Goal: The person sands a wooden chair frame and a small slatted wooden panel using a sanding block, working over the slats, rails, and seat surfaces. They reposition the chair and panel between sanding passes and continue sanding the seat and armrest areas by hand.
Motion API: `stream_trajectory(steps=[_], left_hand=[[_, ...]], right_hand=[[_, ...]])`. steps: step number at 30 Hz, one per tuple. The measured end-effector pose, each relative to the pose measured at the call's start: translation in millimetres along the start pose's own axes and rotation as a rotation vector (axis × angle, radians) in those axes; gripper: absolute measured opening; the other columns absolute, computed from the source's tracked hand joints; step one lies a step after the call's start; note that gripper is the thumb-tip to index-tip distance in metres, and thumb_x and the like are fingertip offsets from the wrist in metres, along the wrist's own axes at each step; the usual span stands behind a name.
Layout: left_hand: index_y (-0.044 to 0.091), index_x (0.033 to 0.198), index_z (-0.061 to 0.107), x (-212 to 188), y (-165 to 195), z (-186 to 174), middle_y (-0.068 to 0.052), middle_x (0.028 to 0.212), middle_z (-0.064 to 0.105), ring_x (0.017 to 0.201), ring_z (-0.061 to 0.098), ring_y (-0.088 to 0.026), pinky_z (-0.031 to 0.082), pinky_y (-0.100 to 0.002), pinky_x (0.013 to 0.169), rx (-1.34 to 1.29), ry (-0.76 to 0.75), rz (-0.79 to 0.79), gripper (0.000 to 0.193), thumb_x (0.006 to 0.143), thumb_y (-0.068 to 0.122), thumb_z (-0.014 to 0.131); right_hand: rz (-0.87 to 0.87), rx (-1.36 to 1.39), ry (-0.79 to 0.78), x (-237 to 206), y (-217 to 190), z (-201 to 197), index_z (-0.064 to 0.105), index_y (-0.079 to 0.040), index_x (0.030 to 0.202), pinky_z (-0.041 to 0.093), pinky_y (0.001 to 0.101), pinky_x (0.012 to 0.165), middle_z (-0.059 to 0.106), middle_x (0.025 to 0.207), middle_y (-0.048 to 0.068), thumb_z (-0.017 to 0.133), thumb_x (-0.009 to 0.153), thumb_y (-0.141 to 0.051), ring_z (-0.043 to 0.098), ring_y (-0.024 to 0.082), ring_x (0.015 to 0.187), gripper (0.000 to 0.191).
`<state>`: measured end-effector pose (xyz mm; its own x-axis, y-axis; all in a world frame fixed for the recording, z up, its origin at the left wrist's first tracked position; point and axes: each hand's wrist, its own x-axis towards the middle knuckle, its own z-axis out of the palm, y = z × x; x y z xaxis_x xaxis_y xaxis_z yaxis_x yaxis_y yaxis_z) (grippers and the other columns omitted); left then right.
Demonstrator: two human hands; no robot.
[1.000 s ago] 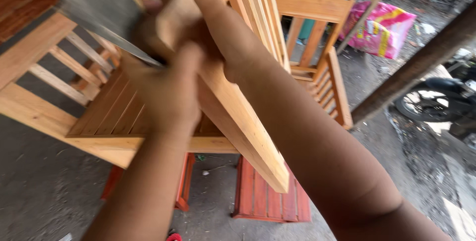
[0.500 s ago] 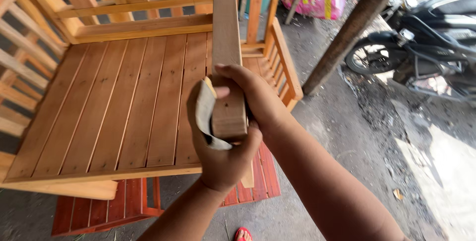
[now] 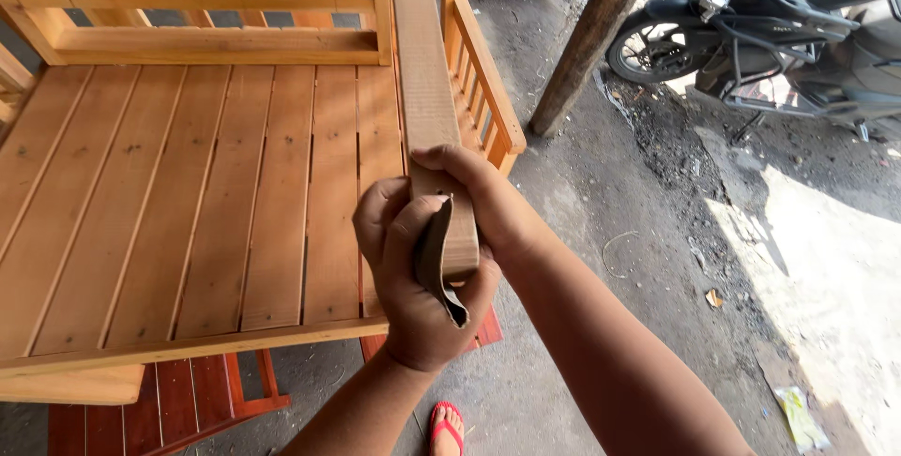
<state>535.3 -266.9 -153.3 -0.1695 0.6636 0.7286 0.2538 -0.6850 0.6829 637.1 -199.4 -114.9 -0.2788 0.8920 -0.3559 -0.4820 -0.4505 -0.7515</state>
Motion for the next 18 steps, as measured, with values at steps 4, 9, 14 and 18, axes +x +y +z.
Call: stream_trajectory(steps=[4, 9, 14, 18], left_hand=[[0.006, 0.127, 0.051, -4.2, -2.5, 5.6, -0.018, 0.137, 0.045, 0.134, 0.046, -0.036, 0.043, -0.048, 0.115, 0.022, -0.015, -0.015, 0.058, 0.074, 0.009, 0.077], [0.007, 0.13, 0.049, -3.7, -2.6, 16.7, -0.02, 0.143, 0.042, 0.138, 0.044, -0.036, 0.042, -0.048, 0.117, 0.021, 0.022, 0.005, 0.06, 0.077, 0.01, 0.077], [0.007, 0.13, 0.049, -11.8, -4.9, 21.1, -0.021, 0.146, 0.038, 0.14, 0.041, -0.037, 0.041, -0.047, 0.118, 0.04, -0.014, -0.019, 0.06, 0.081, 0.02, 0.08], [0.006, 0.135, 0.051, -25.7, -12.1, 27.7, -0.022, 0.149, 0.035, 0.141, 0.041, -0.034, 0.038, -0.046, 0.121, -0.094, -0.046, -0.083, 0.057, 0.098, 0.045, 0.068]], right_hand=[[0.004, -0.007, 0.041, 1.2, -0.9, -7.1, 0.06, -0.004, 0.09, 0.053, 0.0306, 0.059, 0.065, 0.076, 0.007, 0.066, 0.091, -0.035, 0.062, 0.014, 0.062, 0.031], [-0.011, -0.076, 0.064, -0.3, -8.0, -10.8, 0.063, -0.004, 0.093, 0.053, 0.0289, 0.06, 0.066, 0.078, 0.007, 0.066, 0.09, -0.032, 0.063, 0.014, 0.064, 0.028], [0.062, -0.029, -0.011, 2.8, -10.5, -21.1, 0.062, -0.003, 0.093, 0.054, 0.0296, 0.059, 0.066, 0.076, 0.007, 0.066, 0.091, -0.037, 0.062, 0.015, 0.061, 0.034], [-0.021, -0.045, 0.101, 2.7, -5.2, -33.4, 0.063, -0.007, 0.096, 0.052, 0.0289, 0.059, 0.065, 0.078, 0.004, 0.067, 0.091, -0.043, 0.063, 0.014, 0.064, 0.037]])
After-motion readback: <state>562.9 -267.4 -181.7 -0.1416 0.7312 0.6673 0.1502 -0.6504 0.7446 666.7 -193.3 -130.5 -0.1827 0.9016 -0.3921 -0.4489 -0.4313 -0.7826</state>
